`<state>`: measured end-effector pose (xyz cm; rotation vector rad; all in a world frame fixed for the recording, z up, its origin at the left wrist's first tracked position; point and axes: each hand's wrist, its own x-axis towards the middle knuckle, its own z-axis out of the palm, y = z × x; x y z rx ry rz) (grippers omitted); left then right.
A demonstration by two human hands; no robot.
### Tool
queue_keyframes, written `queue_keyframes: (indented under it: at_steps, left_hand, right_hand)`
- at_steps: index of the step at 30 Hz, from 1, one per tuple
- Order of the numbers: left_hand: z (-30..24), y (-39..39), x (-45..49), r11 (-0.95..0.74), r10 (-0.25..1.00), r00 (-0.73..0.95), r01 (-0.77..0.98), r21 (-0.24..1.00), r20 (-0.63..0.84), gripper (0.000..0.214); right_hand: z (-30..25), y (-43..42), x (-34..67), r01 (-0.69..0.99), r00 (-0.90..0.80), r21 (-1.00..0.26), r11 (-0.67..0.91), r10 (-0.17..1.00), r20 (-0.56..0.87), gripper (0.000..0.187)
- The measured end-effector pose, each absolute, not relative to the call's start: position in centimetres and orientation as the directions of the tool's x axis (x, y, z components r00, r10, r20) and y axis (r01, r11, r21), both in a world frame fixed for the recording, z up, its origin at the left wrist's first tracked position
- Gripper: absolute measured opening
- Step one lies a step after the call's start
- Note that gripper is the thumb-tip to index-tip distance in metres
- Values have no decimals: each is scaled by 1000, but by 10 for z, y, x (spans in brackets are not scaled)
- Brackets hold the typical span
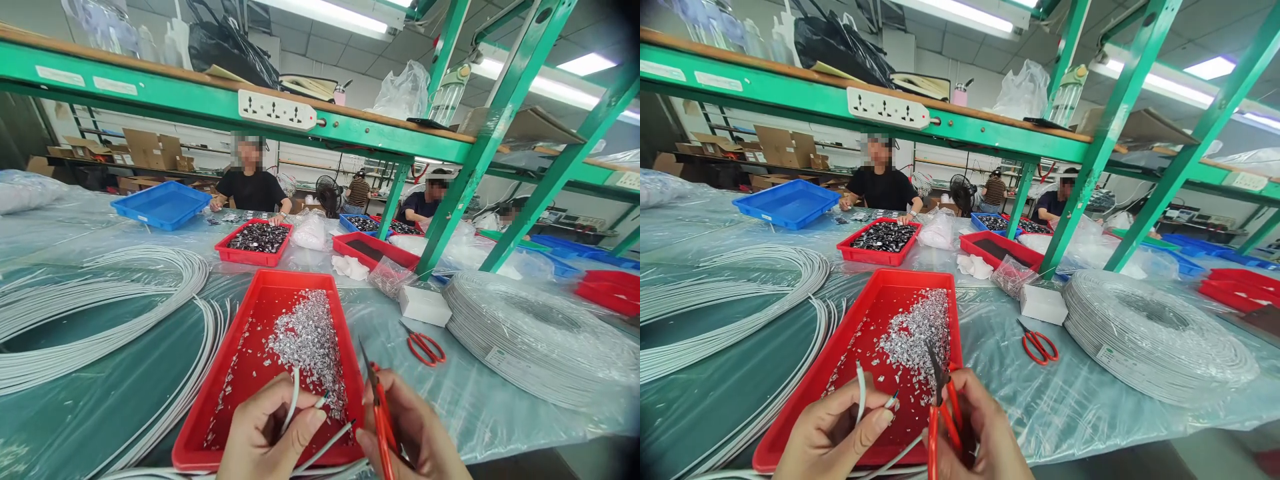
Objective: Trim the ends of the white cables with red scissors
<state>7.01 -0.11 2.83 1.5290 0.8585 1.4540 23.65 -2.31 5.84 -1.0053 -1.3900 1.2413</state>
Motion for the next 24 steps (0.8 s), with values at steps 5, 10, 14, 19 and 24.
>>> queue_keyframes:
  at_steps: [5, 10, 14, 19, 24]
  left_hand:
    - [32, -4, 71, -445, 879, 165, -48, 894, 446, 12]
    - [30, -5, 70, -328, 906, 256, -80, 941, 337, 35]
    - [28, -5, 69, -271, 913, 288, -98, 958, 288, 42]
    - [34, -4, 71, -411, 873, 253, -78, 908, 417, 17]
    - [33, -3, 72, -520, 829, 245, 5, 854, 503, 12]
  right_hand:
    - [65, -16, 231, -186, -196, -970, 156, 962, 192, 37]
    - [70, -13, 224, -231, -191, -955, 187, 954, 233, 34]
    - [67, -11, 221, -282, -199, -943, 175, 951, 236, 37]
    - [67, -12, 222, -236, -114, -951, 199, 966, 230, 38]
    - [66, -12, 223, -204, -108, -956, 210, 966, 235, 39]
